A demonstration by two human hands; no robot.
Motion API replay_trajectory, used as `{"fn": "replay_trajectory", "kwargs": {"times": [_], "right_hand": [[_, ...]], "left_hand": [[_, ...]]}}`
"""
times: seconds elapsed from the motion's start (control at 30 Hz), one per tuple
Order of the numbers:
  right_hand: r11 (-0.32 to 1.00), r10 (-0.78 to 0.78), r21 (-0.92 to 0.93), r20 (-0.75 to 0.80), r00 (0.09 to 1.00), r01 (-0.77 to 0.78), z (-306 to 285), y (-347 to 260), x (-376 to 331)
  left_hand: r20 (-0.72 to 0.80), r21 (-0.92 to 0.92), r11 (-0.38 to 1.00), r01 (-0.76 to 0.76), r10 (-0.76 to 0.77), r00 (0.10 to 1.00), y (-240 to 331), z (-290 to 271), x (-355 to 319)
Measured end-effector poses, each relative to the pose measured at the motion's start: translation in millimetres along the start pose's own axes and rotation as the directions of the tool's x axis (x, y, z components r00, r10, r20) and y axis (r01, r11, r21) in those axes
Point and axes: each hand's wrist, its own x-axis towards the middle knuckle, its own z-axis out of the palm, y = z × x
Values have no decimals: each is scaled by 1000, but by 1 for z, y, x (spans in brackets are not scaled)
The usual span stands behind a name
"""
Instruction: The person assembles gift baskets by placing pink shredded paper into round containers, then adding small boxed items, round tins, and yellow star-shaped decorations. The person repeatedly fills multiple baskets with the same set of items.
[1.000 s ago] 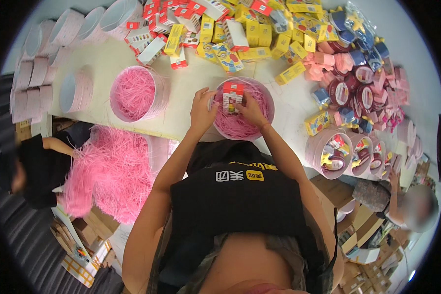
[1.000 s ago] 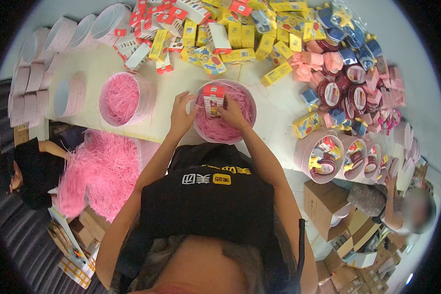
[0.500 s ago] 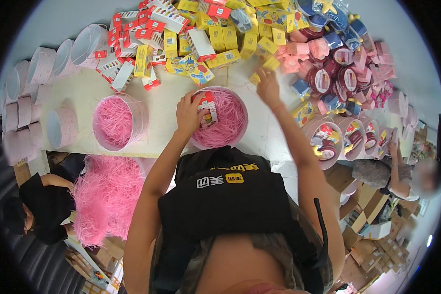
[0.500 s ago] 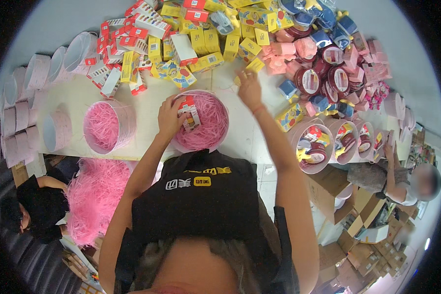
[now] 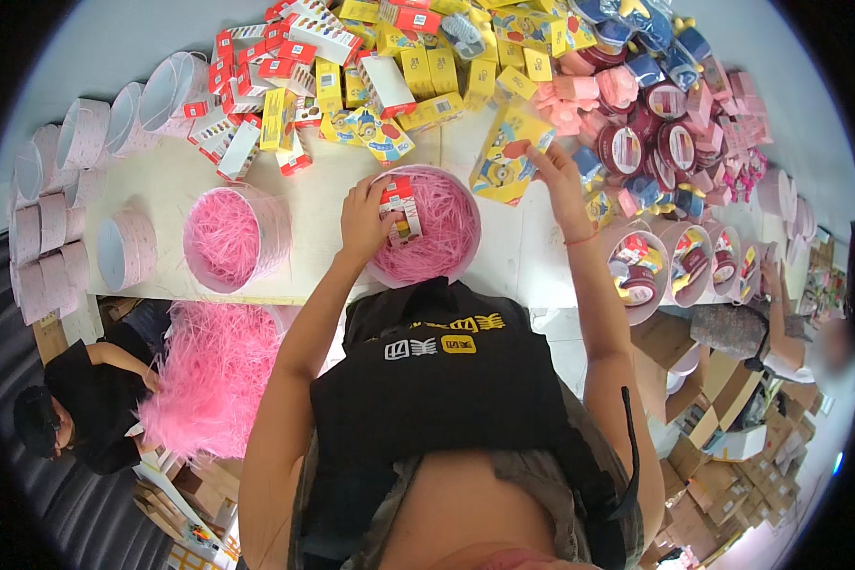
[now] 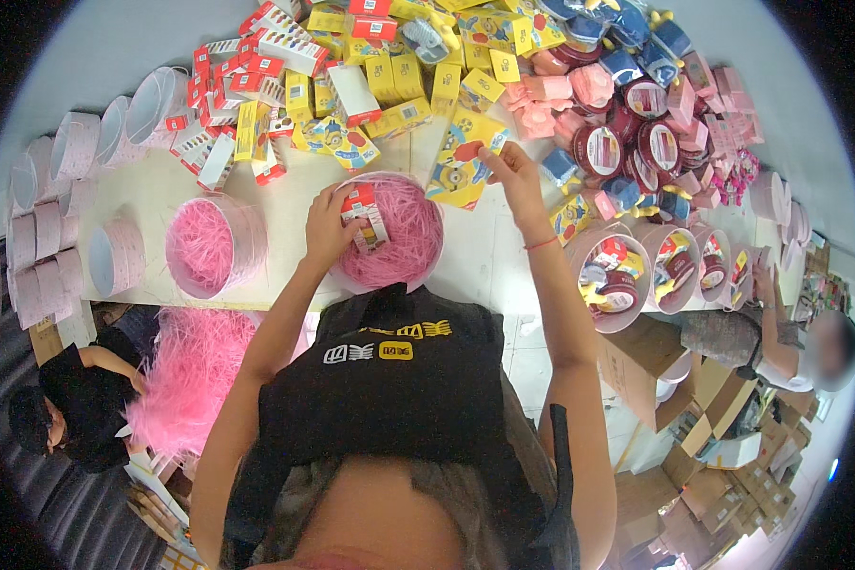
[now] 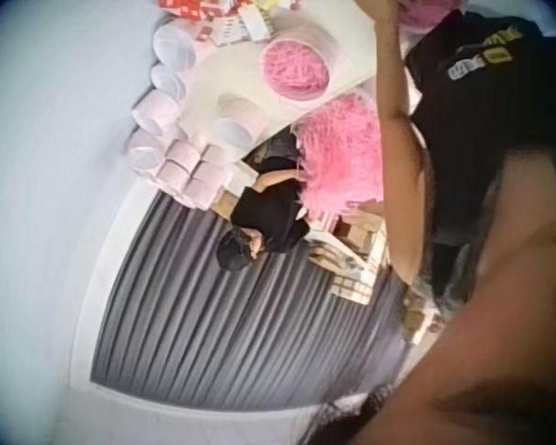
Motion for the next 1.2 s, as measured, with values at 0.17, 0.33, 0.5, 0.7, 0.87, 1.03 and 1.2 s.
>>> {"fn": "replay_trajectory", "kwargs": {"times": [0.17, 0.33, 0.5, 0.7, 0.87, 1.03, 1.2], "right_hand": [[991, 51, 124, 21, 998, -54, 45, 7, -40], [981, 107, 161, 40, 994, -112, 71, 21, -63], [932, -146, 359, 238, 960, 53, 75, 4, -111], [778, -433, -273, 419, 798, 566, 68, -11, -203], [548, -677, -450, 257, 690, 705, 84, -4, -174], [402, -760, -570, 229, 608, 717, 95, 38, -76], [740, -401, -470, 267, 876, 482, 94, -1, -82]], "left_hand": [[-2, -45, 999, -31, 30, 1000, -7, -1, 0], [-28, -44, 999, -30, 29, 999, -7, -1, -1], [-27, -42, 999, -1, 0, 1000, -8, 0, -8], [-34, -21, 1000, -3, 2, 999, -8, 0, -8], [-18, -10, 1000, 23, -23, 1000, -11, 2, -12], [-6, -10, 1000, 21, -21, 1000, -10, 2, -9], [-38, -4, 1000, 27, -27, 999, -14, 6, -10]]}}
